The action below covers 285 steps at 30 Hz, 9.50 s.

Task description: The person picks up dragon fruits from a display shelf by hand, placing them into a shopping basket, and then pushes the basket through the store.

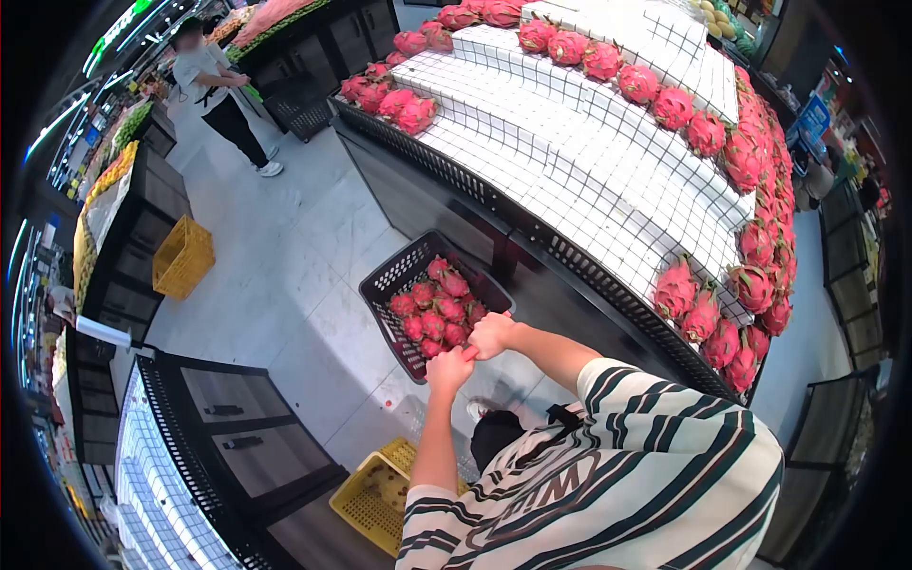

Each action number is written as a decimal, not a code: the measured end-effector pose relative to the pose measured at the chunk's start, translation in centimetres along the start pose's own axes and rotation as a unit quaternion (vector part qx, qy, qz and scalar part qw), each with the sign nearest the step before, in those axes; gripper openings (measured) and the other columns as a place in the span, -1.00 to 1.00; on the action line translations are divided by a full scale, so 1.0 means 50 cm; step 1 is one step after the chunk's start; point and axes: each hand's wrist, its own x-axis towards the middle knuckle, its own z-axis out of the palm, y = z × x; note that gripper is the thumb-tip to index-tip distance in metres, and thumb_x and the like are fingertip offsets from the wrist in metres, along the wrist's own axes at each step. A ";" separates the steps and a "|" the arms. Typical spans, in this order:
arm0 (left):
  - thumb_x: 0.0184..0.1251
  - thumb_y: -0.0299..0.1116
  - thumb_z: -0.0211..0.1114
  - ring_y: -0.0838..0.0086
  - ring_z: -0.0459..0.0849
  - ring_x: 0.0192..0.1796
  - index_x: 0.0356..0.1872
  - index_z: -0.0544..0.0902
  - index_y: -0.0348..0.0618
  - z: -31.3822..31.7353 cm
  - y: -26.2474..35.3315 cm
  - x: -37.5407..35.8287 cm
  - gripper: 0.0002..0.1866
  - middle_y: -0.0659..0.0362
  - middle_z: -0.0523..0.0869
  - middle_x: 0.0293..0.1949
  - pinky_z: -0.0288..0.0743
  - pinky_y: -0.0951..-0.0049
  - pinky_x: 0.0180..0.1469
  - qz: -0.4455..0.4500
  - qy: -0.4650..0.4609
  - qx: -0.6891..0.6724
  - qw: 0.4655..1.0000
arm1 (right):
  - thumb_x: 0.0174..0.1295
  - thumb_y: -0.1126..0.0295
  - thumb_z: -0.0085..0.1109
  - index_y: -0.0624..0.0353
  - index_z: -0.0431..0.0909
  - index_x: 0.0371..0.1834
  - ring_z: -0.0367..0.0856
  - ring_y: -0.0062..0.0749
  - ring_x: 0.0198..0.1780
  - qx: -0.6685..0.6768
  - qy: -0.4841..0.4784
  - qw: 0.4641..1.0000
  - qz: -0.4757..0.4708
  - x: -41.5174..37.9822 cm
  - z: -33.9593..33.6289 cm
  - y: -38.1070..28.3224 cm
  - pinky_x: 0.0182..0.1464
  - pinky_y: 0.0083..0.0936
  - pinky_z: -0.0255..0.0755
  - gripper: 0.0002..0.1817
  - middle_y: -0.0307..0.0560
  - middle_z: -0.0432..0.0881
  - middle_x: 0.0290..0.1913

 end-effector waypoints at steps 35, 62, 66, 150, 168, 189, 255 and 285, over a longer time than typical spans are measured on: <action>0.18 0.02 0.28 0.02 0.74 -0.47 -0.40 0.62 -0.06 -0.161 -0.258 0.487 -0.66 -0.02 0.71 -0.58 0.62 -0.02 -0.36 -0.047 0.019 0.007 0.999 | 0.11 -0.07 0.11 0.08 0.76 -0.37 0.77 0.00 -0.20 0.004 -0.038 0.994 -0.107 0.514 -0.298 0.251 -0.11 -0.12 0.62 -0.56 0.10 0.76 -0.32; 0.14 -0.08 0.29 -0.04 0.76 -0.39 -0.31 0.69 -0.10 -0.392 -0.696 0.915 -0.70 -0.09 0.73 -0.51 0.64 -0.04 -0.24 0.016 -0.005 -0.069 0.998 | 0.06 -0.08 0.15 0.00 0.72 -0.33 0.76 0.02 -0.23 -0.012 -0.056 0.998 -0.003 1.065 -0.566 0.282 -0.13 -0.08 0.61 -0.59 0.08 0.75 -0.34; 0.13 -0.08 0.29 -0.03 0.76 -0.40 -0.29 0.68 -0.09 -0.430 -0.755 0.975 -0.70 -0.09 0.74 -0.50 0.64 -0.03 -0.25 0.036 -0.009 -0.066 0.997 | 0.08 -0.07 0.12 0.01 0.73 -0.32 0.76 0.00 -0.22 -0.014 -0.059 0.998 0.014 1.136 -0.613 0.285 -0.12 -0.10 0.60 -0.59 0.07 0.76 -0.33; 0.01 -0.12 0.34 0.18 0.73 -0.52 -0.46 0.60 -0.01 -0.834 -1.139 2.692 -0.78 0.13 0.72 -0.58 0.54 0.14 -0.45 0.478 -0.213 0.044 0.851 | 0.14 0.08 0.16 0.15 0.68 -0.33 0.75 -0.02 -0.37 0.330 0.129 0.868 0.347 2.143 -1.230 1.104 -0.23 -0.10 0.62 -0.66 0.11 0.72 -0.45; -0.07 -0.19 0.36 0.24 0.69 -0.58 -0.54 0.55 -0.04 -0.799 -0.963 2.993 -0.79 0.19 0.64 -0.66 0.48 0.18 -0.55 0.528 -0.226 -0.004 0.819 | 0.08 0.08 0.22 0.15 0.67 -0.42 0.71 -0.03 -0.41 0.346 0.169 0.830 0.403 2.158 -1.277 1.392 -0.29 -0.11 0.58 -0.67 0.05 0.70 -0.49; 0.07 -0.25 0.26 0.20 0.75 -0.51 -0.41 0.64 -0.10 -0.717 -0.723 3.272 -0.84 0.06 0.74 -0.55 0.60 0.15 -0.43 0.541 -0.314 -0.008 0.780 | 0.05 0.11 0.21 0.08 0.61 -0.55 0.70 -0.04 -0.45 0.302 0.147 0.806 0.487 2.098 -1.325 1.721 -0.32 -0.12 0.58 -0.73 0.01 0.67 -0.55; 0.01 -0.28 0.27 0.09 0.76 -0.47 -0.37 0.66 -0.19 -0.563 -0.259 3.742 -0.79 -0.03 0.73 -0.55 0.61 0.06 -0.32 0.509 -0.351 -0.055 0.784 | 0.09 0.06 0.22 0.05 0.61 -0.48 0.72 -0.01 -0.31 0.330 0.040 0.810 0.483 1.945 -1.410 2.404 -0.21 -0.09 0.56 -0.71 0.01 0.73 -0.42; 0.10 -0.17 0.29 0.11 0.75 -0.48 -0.39 0.66 -0.12 -0.487 -0.177 3.907 -0.77 0.00 0.72 -0.58 0.59 0.07 -0.38 0.501 -0.342 -0.019 0.795 | 0.06 0.05 0.21 0.09 0.64 -0.48 0.72 -0.01 -0.35 0.330 0.063 0.831 0.444 1.952 -1.395 2.616 -0.25 -0.10 0.58 -0.68 0.05 0.70 -0.47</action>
